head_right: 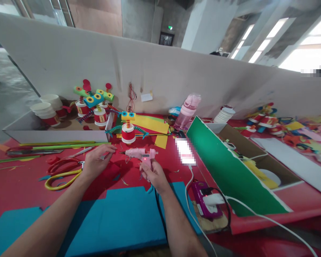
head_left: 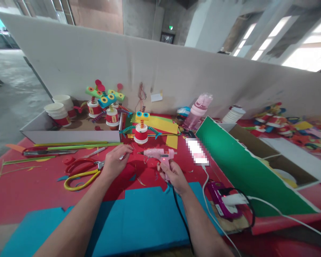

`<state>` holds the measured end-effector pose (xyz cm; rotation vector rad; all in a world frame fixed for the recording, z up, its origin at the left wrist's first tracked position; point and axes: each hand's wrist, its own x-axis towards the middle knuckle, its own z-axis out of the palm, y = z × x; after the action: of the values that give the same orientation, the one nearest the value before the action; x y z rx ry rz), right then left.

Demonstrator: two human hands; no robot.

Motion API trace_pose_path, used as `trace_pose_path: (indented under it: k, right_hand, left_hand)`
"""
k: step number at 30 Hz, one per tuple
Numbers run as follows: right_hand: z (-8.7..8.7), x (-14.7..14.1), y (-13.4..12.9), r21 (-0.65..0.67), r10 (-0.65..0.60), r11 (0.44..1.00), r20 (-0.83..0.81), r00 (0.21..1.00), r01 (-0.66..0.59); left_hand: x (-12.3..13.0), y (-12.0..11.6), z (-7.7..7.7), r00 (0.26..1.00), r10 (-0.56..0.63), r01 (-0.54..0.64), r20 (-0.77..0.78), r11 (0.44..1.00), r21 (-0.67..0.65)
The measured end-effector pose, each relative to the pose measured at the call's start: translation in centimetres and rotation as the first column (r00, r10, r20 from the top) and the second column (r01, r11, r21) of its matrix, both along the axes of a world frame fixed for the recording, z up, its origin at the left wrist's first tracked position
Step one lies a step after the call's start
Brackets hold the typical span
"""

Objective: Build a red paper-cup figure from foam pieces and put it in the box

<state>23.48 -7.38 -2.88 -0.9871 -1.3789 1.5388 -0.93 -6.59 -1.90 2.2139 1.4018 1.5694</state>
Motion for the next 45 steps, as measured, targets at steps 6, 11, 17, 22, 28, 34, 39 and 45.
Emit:
trace_pose_path:
  k: [6,11,17,22,28,34,39,45]
  right_hand:
    - [-0.3,-0.3,0.5,-0.053,-0.065,0.996,-0.006,0.998,0.065]
    - [-0.8,1.5,0.9,-0.068,-0.215,0.974,0.003,0.977,0.215]
    - [-0.8,6.3,1.3,0.188,-0.385,0.92,0.599,0.702,0.344]
    - [0.1,6.7,0.4,0.317,-0.34,0.94,0.907,0.25,0.126]
    - [5.0,4.8,1.4,0.501,-0.508,0.86,0.823,0.253,0.097]
    - [9.1,-0.1,10.3,0.373,-0.39,0.885,0.261,0.883,0.28]
    - [9.4,-5.1,17.0,0.195,-0.167,0.968,0.026,0.986,0.159]
    - [8.9,-8.5,20.0,0.148,-0.003,0.989,-0.055,0.999,0.011]
  left_hand:
    - [0.4,-0.2,-0.1,0.982,0.013,-0.012,0.188,1.0,-0.006]
    - [0.1,0.0,-0.9,0.941,0.005,0.009,0.338,0.999,-0.039]
    - [-0.4,0.2,-0.4,0.934,0.047,-0.048,0.353,0.999,-0.004]
    - [-0.3,0.1,0.6,0.903,-0.046,0.048,0.428,0.999,0.005]
    - [-2.3,1.0,4.8,0.979,-0.043,0.054,0.201,0.997,-0.049]
    - [-4.5,6.4,12.1,0.995,-0.076,0.077,-0.07,0.997,0.008]
    - [-4.5,11.2,15.6,0.985,-0.133,0.126,-0.112,0.99,-0.067]
    - [-4.1,14.2,17.7,0.949,-0.107,0.029,-0.297,0.966,-0.257]
